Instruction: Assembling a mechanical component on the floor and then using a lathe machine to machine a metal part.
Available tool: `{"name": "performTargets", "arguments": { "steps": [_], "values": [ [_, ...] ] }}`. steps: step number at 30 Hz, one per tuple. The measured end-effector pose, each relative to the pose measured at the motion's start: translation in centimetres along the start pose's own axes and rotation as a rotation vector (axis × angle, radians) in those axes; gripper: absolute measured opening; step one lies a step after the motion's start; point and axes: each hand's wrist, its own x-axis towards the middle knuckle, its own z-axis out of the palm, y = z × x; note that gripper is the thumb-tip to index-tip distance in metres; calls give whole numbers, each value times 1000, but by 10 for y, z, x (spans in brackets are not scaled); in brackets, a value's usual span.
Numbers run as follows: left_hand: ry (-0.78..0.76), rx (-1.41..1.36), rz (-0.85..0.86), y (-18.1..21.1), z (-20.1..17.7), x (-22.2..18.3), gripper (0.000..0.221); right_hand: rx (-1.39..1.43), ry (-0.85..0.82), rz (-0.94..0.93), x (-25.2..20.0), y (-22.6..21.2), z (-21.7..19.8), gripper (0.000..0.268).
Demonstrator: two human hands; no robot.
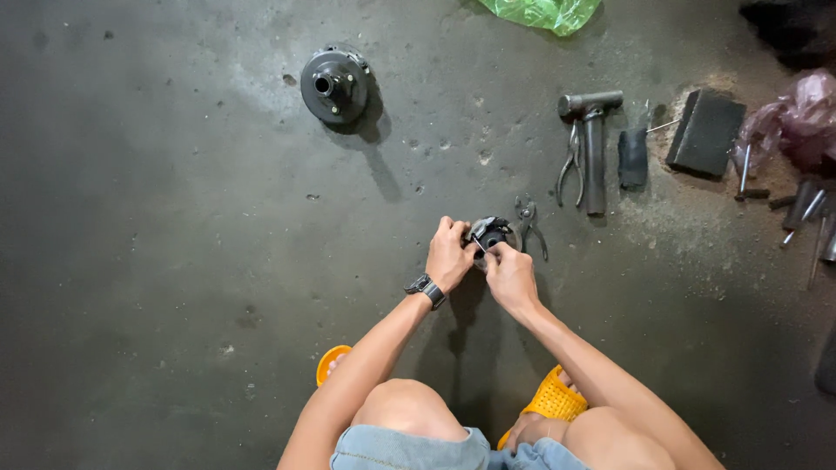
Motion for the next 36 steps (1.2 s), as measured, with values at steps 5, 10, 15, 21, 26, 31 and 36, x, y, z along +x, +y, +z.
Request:
{"name": "performTargets", "arguments": {
  "steps": [5,10,15,21,26,31,36],
  "values": [
    [-26,-11,-64,-2,0,6,28,-229,-107,-69,12,-17,-10,16],
    [-20,-7,-63,-7,1,14,31,-402,-236,-91,30,-19,-12,13],
    [-14,12,-73,-1,-3,20,21,-628,-505,-160,53,-65,-26,16],
    [41,86,-118,-41,29,23,16,-852,-665,-432,98,-75,4,14],
    [91,-209,-156,-14,12,20,22,-1065,-737,-585,119,-79,37,14],
    [30,-12,-138,-14,4,25,30,-975,-553,-558,93,-58,-55,15],
    [62,226,28,-30,-9,48,24,-536,-123,36,60,113,-102,20]
  ]
}}
